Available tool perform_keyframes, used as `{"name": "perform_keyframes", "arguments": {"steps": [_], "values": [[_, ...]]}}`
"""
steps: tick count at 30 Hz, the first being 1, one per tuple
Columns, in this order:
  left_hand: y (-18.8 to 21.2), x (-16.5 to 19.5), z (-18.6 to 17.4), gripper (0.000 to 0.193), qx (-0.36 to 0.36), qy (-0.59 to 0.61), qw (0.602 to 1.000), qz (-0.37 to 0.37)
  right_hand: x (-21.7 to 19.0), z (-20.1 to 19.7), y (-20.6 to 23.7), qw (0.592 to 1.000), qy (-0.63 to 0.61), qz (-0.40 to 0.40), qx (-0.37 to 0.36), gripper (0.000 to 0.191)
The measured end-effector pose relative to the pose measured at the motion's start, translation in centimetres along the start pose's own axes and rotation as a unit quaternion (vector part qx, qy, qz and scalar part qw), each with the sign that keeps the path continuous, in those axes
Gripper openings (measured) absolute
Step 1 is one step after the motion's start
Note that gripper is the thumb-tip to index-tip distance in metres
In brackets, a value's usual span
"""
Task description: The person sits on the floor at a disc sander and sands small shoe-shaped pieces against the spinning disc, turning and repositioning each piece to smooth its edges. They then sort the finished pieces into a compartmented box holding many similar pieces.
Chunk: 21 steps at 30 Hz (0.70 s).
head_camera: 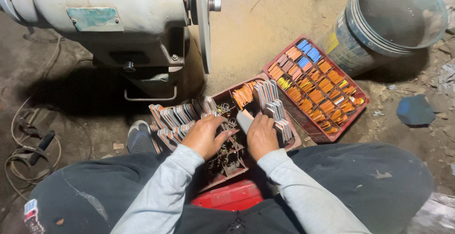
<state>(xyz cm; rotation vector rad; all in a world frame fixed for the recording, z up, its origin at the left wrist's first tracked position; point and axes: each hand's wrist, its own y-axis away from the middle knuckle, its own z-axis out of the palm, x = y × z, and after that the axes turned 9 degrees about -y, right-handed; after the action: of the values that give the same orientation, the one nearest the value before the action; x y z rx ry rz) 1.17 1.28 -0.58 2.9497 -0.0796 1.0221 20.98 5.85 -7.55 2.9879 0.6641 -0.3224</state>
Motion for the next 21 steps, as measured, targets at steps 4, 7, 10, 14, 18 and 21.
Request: {"name": "perform_keyframes", "arguments": {"steps": [4, 7, 10, 14, 18, 21], "values": [[0.1, 0.3, 0.4, 0.036, -0.030, -0.012, 0.999, -0.006, 0.8, 1.1, 0.6, 0.999, -0.045, -0.003, -0.005, 0.037], [0.5, 0.0, 1.0, 0.038, -0.046, -0.028, 0.998, -0.012, 0.9, 1.6, 0.7, 0.996, -0.078, 0.007, -0.036, 0.033], [0.9, -0.4, 2.2, 0.040, -0.043, -0.007, 0.999, -0.023, 1.0, 1.0, 0.7, 0.991, -0.122, 0.011, -0.052, 0.035], [1.2, -0.5, 5.1, 0.061, -0.005, 0.137, 0.968, -0.208, 0.6, -1.8, 1.2, 0.972, -0.229, 0.009, -0.051, 0.039], [1.2, 0.0, 7.6, 0.061, 0.027, 0.327, 0.901, -0.284, -1.7, -4.9, 3.0, 0.947, -0.311, -0.073, 0.012, 0.053], [1.4, 0.7, 7.9, 0.051, 0.046, 0.501, 0.802, -0.322, -4.0, -6.4, 4.5, 0.930, -0.359, -0.080, -0.016, 0.056]]}}
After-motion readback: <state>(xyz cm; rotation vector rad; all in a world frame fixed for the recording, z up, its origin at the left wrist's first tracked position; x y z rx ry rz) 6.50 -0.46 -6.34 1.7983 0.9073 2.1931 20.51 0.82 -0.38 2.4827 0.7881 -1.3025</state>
